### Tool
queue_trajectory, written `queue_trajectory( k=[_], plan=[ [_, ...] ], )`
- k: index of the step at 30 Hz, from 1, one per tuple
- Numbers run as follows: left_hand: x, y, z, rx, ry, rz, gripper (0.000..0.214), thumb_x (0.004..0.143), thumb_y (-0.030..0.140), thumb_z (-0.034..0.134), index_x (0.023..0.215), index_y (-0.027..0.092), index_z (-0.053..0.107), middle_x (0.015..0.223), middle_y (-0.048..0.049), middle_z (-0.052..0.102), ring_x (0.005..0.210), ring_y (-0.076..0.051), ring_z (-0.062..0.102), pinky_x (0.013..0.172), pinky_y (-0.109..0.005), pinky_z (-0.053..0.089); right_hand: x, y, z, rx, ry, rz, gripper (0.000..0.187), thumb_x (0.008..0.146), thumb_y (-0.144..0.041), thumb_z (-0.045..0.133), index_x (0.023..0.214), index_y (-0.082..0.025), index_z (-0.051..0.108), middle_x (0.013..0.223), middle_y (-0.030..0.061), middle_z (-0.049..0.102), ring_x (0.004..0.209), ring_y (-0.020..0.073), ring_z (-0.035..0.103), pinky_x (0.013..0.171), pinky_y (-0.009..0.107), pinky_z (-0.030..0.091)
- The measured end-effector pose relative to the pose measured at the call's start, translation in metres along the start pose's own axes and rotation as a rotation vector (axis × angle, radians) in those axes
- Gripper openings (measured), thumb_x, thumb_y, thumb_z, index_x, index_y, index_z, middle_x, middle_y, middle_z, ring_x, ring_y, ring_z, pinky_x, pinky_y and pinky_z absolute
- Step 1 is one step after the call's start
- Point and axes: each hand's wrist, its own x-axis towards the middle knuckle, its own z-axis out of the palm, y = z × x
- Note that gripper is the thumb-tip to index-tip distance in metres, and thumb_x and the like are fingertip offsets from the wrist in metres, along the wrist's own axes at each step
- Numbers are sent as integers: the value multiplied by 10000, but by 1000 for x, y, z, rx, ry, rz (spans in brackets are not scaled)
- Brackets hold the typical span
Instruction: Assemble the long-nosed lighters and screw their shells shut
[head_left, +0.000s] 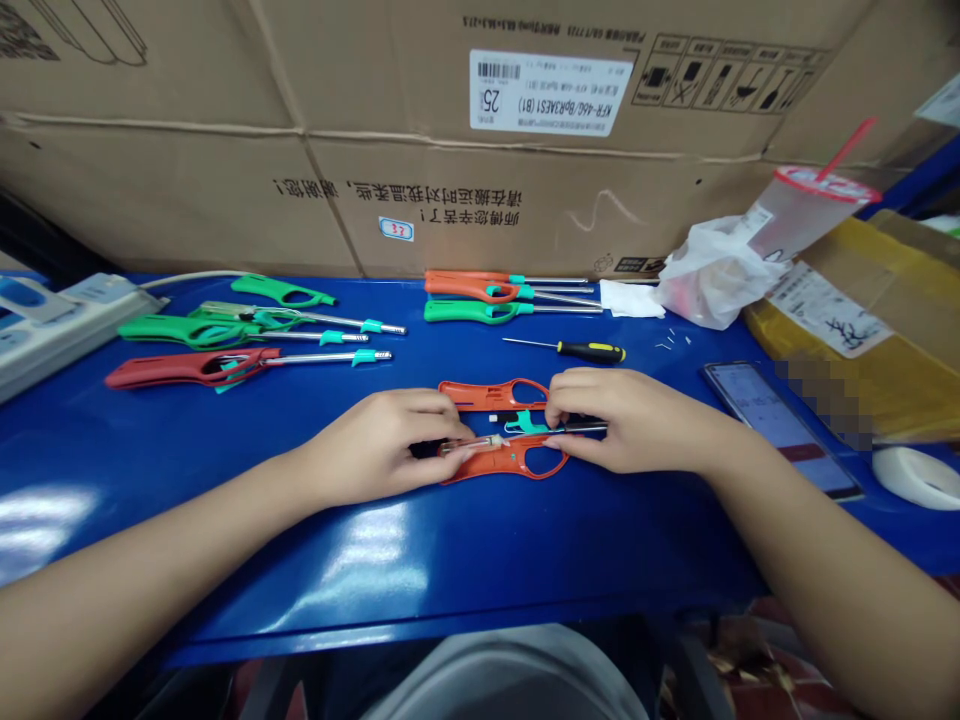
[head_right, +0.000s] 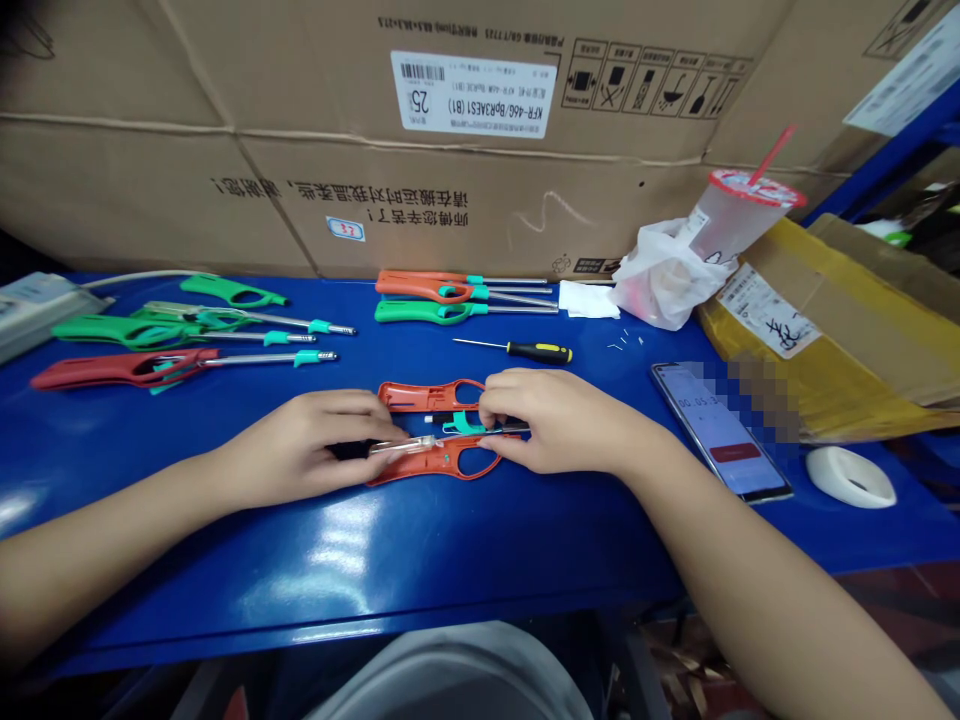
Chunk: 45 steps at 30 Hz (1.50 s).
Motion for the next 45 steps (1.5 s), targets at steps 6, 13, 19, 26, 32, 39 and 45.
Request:
queue_trajectory(
  k=[6, 13, 19, 26, 32, 39, 45],
  plan=[
    [0, 3, 1, 56, 55, -19, 203, 1063, 262, 582, 1131, 187, 758, 1060, -69, 776, 955, -182, 750, 858, -272, 587, 1, -3, -2, -7, 48, 38, 108, 1013, -294, 596, 977, -209, 653, 973, 43, 680, 852, 182, 622, 745, 315, 460],
    [0, 1, 1, 134, 122, -151, 187, 1020, 296, 624, 1086, 192, 766, 1021, -69, 751, 896, -186, 733, 750, -279, 586, 7, 5, 9, -109, 188, 224, 123, 1004, -280, 583, 1054, -220, 678, 1102, 82, 678, 938, 220, 661, 762, 341, 475],
    [1, 9, -2, 212, 90, -41, 239, 957, 408, 725, 1074, 202, 762, 1026, -64, 755, 915, -220, 699, 803, -350, 563, 8, 11, 16, 23, 135, 193, 140, 984, -349, 675, 1041, -221, 680, 1169, 81, 616, 979, 218, 663, 845, 349, 514],
    [-1, 13, 4, 244, 12, -35, 226, 952, 392, 723, 1079, 209, 758, 991, -39, 769, 876, -211, 701, 794, -342, 542, 8, 12, 9, -55, 146, 293, 143, 1026, -302, 566, 990, -194, 652, 1052, 83, 632, 870, 211, 622, 773, 346, 476],
    [-3, 4, 7, 204, 79, -129, 222, 956, 351, 718, 1099, 186, 757, 1044, -53, 752, 922, -213, 729, 803, -317, 568, -5, 7, -17, 128, 317, 246, 151, 981, -335, 654, 916, -202, 686, 834, 22, 626, 732, 162, 562, 678, 292, 431],
    [0, -4, 8, 129, 104, -219, 294, 964, 423, 733, 1150, 199, 765, 1075, -54, 735, 969, -218, 731, 852, -325, 587, -10, -21, -18, 321, -250, 23, 130, 946, -268, 715, 845, -192, 685, 676, -56, 521, 622, 92, 496, 620, 237, 358],
    [0, -5, 8, 112, 157, -196, 330, 980, 450, 714, 1189, 198, 765, 1094, -68, 727, 969, -213, 728, 862, -329, 586, 2, -25, -2, 176, -259, 128, 188, 906, -351, 772, 848, -212, 660, 654, -65, 531, 589, 98, 478, 565, 252, 277]
  ],
)
